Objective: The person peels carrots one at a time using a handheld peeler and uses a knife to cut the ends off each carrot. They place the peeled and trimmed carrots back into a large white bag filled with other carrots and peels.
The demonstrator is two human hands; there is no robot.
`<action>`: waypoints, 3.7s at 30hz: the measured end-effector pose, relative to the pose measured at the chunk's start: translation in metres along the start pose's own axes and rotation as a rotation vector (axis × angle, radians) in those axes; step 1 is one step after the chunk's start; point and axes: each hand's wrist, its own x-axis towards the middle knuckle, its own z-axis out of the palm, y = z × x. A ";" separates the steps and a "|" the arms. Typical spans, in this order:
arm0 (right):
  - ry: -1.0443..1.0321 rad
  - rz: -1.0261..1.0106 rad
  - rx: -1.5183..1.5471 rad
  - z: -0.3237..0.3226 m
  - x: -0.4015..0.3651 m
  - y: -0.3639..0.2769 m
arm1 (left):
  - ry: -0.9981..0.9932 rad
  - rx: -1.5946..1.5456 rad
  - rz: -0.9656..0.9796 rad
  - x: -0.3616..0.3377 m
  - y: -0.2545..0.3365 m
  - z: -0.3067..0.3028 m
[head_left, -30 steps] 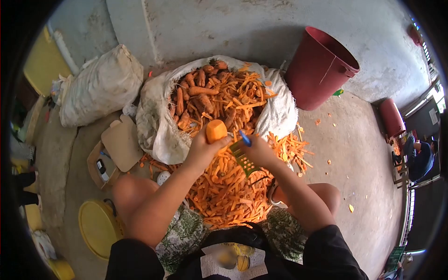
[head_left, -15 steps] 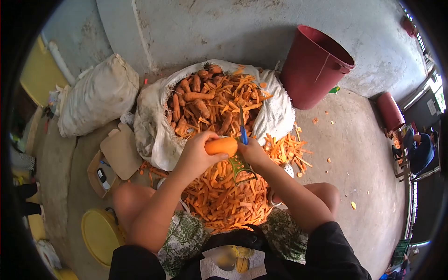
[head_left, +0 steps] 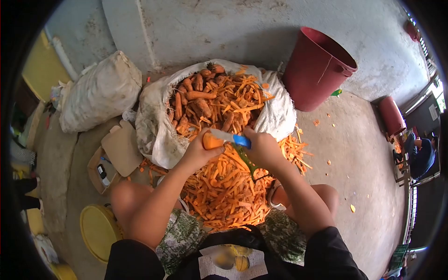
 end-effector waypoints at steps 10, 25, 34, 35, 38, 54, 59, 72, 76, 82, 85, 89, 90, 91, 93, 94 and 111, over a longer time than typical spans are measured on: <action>-0.134 -0.037 -0.056 0.007 -0.005 -0.003 | -0.079 -0.087 -0.011 -0.004 0.003 0.007; -0.160 -0.011 -0.047 -0.006 -0.010 -0.011 | -0.153 0.013 -0.011 -0.019 0.034 -0.002; -0.228 0.088 0.004 0.000 -0.006 -0.003 | -0.198 0.108 0.141 -0.019 0.027 -0.005; -0.190 0.017 0.015 0.005 -0.006 0.001 | -0.183 0.133 0.158 -0.020 0.030 -0.005; -0.184 0.178 0.273 0.034 0.008 0.039 | -0.329 0.088 0.174 -0.032 0.050 -0.006; -0.217 0.210 0.213 -0.008 0.003 -0.003 | -0.165 0.230 0.188 -0.024 0.038 -0.010; -0.262 0.073 0.164 -0.015 -0.006 -0.016 | -0.136 0.318 0.128 -0.022 0.040 -0.010; -0.247 0.067 0.086 -0.008 -0.011 -0.018 | -0.062 0.373 0.139 -0.024 0.047 -0.008; -0.209 0.096 0.112 0.006 -0.004 0.002 | -0.079 0.419 0.333 -0.026 0.042 -0.007; -0.357 0.563 -0.034 0.041 0.022 0.057 | -0.071 0.468 0.520 -0.031 0.047 -0.008; -0.371 0.550 0.042 0.039 0.020 0.051 | -0.050 0.513 0.397 -0.028 0.046 -0.011; -0.212 0.544 0.800 0.028 0.018 0.039 | -0.098 0.733 0.287 -0.021 0.030 -0.009; -0.217 0.537 1.201 0.023 0.016 0.031 | -0.141 0.845 0.257 -0.021 0.027 -0.008; -0.452 0.428 1.414 0.020 0.012 0.029 | -0.140 0.845 0.256 -0.023 0.026 -0.007; -0.544 0.452 1.419 0.020 0.002 0.012 | -0.223 0.831 0.167 -0.027 0.029 0.000; -0.635 0.477 1.423 0.023 -0.002 0.004 | -0.222 0.829 0.168 -0.028 0.026 0.001; 0.354 0.275 1.346 -0.116 0.093 0.162 | -0.407 1.037 -0.029 -0.040 0.024 -0.033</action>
